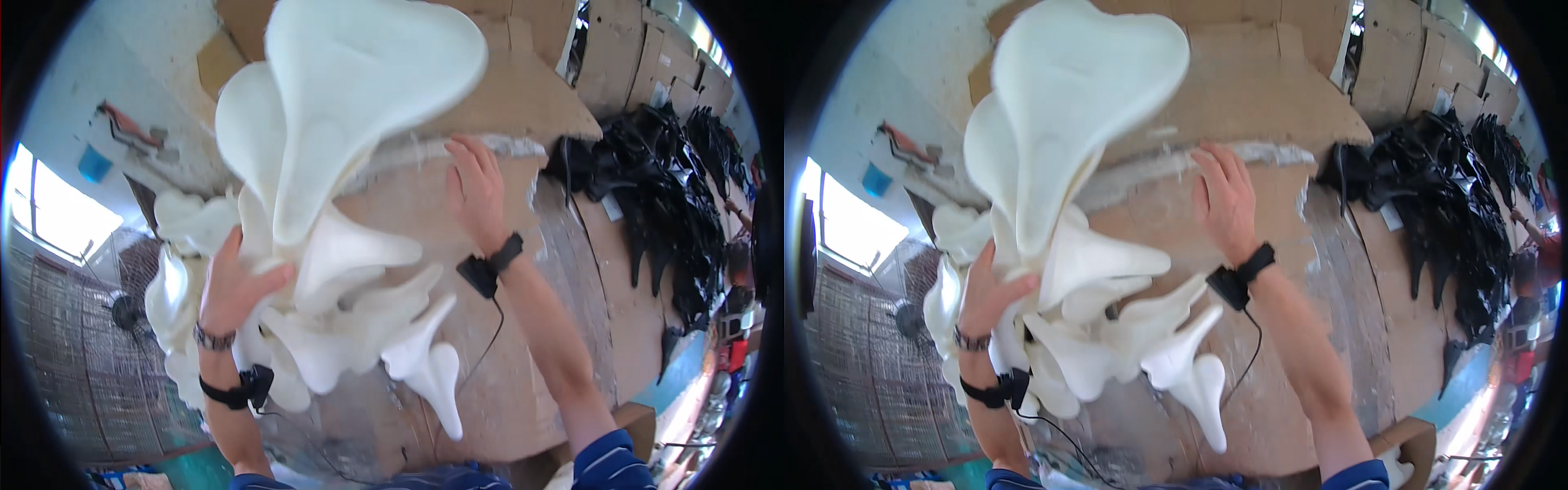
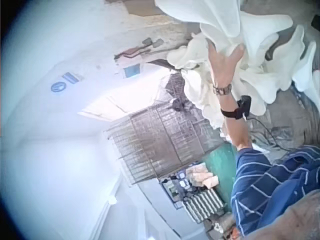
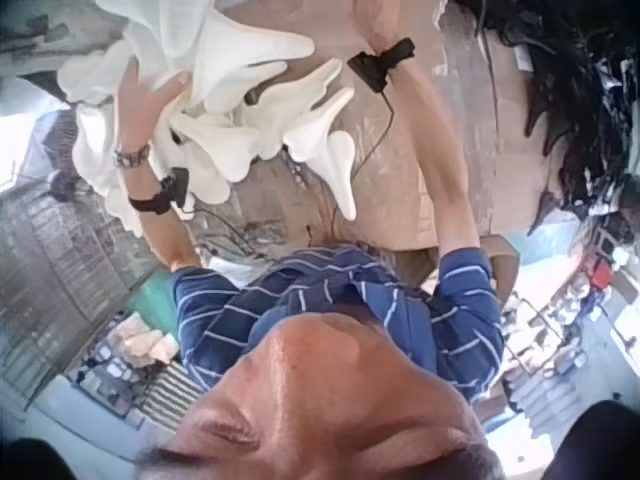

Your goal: The person repeatedly picks up white bicycle seats from a cardboard box, briefly turns them over, and places them onto a nearby table. The person also picks up seats from the table and returns them to the box. The task involves handling the seats one at a time in a repetitive cycle.

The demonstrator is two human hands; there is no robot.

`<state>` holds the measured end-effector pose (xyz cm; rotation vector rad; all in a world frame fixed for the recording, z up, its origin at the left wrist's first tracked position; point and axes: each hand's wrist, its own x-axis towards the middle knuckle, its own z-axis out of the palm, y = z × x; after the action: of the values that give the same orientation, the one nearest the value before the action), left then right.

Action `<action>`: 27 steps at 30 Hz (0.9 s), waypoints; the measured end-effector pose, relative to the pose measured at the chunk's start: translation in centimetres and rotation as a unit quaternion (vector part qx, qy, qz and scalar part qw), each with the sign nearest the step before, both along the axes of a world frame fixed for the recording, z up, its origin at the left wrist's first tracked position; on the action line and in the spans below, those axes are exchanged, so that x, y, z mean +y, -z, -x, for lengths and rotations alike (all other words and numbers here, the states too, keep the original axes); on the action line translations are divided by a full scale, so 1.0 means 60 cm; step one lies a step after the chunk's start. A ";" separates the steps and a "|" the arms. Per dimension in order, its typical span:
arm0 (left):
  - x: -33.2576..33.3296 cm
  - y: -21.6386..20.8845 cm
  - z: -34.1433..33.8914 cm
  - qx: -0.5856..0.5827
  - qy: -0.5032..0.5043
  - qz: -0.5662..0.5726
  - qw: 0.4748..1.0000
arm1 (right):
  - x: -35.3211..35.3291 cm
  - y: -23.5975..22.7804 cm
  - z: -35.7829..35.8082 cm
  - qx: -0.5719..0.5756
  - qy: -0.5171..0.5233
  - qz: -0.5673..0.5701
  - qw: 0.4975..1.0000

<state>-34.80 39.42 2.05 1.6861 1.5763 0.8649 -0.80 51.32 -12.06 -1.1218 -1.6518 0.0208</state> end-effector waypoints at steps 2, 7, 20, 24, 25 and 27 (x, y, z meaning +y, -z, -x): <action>-0.109 0.047 0.012 0.029 -0.004 0.017 0.999 | -0.134 0.065 -0.002 0.060 -0.062 0.167 0.982; -0.336 0.166 0.025 0.032 0.009 0.204 0.978 | -0.417 0.113 0.021 0.583 -0.315 0.412 0.626; -0.547 0.333 -0.084 0.191 0.043 0.156 0.968 | -0.673 0.183 0.057 0.446 0.009 0.584 0.678; -0.572 0.320 -0.096 0.215 0.066 0.076 0.971 | -0.718 0.192 0.072 0.506 -0.056 0.600 0.617; -0.580 0.324 -0.096 0.221 0.077 0.040 0.972 | -0.733 0.191 0.082 0.534 -0.043 0.556 0.635; -0.599 0.333 -0.096 0.226 0.081 -0.006 0.971 | -0.755 0.175 0.099 0.553 -0.034 0.508 0.660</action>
<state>-29.05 3.47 -17.96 2.0910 1.6872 0.4233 -6.72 6.04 -22.58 -1.3486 -0.4130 1.5431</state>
